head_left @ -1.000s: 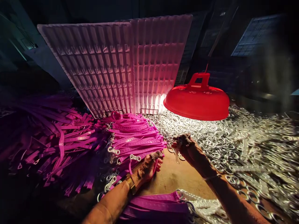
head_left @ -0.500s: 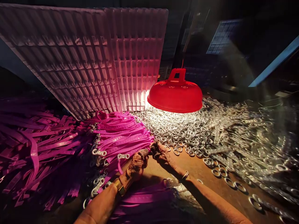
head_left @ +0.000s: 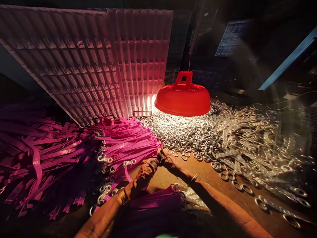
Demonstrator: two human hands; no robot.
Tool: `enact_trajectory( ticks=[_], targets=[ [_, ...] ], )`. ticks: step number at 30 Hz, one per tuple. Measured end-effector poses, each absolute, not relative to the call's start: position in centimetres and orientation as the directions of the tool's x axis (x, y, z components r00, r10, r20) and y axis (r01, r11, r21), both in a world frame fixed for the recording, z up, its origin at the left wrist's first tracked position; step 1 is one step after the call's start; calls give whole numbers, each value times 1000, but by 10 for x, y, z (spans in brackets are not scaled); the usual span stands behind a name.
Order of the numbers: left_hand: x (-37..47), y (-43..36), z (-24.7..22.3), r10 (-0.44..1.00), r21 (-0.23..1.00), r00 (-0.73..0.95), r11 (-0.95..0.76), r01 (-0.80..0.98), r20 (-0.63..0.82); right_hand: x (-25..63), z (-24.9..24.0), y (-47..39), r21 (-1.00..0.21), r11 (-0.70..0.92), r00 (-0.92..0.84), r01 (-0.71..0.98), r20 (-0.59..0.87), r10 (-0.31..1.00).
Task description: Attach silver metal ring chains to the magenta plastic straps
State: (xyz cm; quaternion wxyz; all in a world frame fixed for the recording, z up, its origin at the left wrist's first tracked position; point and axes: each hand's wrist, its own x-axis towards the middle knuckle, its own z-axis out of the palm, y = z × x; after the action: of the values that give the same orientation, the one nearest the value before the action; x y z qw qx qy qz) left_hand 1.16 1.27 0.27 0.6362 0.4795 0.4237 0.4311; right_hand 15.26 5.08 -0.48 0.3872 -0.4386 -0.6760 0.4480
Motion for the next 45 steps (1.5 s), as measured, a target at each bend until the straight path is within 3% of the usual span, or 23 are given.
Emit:
enact_trajectory(
  ticks=[7, 12, 16, 21, 25, 30, 35, 38, 42, 45],
  targets=[
    [0, 19, 17, 914, 946, 316, 304, -114, -255, 162, 27, 53, -871, 385, -484, 305, 207, 850],
    [-8, 9, 69, 835, 882, 323, 472, 1, -447, 172, 52, 8, -868, 374, -644, 327, 85, 760],
    [-7, -22, 79, 728, 848, 449, 505, 159, -518, 179, 55, -46, -803, 379, -592, 460, 41, 805],
    [-1, -71, 57, 646, 802, 561, 595, 54, -517, 187, 41, -92, -837, 294, -579, 461, -33, 815],
    [2, -95, 59, 626, 755, 555, 656, 5, -548, 188, 29, -107, -844, 291, -592, 450, -38, 805],
    [6, -103, 55, 661, 691, 527, 700, -178, -534, 186, 24, -108, -892, 152, -622, 426, -166, 766],
    [4, -100, 38, 631, 701, 552, 704, -113, -545, 180, 40, -100, -894, 77, -691, 441, -284, 665],
    [5, -96, 35, 618, 698, 551, 711, -86, -561, 180, 48, -94, -860, 119, -717, 495, -328, 615],
    [9, -84, 38, 627, 725, 590, 681, -99, -509, 180, 52, -83, -770, 267, -693, 579, -293, 659],
    [-6, -70, 42, 638, 773, 517, 629, 77, -571, 183, 56, -74, -678, 384, -671, 627, -219, 708]
  ],
)
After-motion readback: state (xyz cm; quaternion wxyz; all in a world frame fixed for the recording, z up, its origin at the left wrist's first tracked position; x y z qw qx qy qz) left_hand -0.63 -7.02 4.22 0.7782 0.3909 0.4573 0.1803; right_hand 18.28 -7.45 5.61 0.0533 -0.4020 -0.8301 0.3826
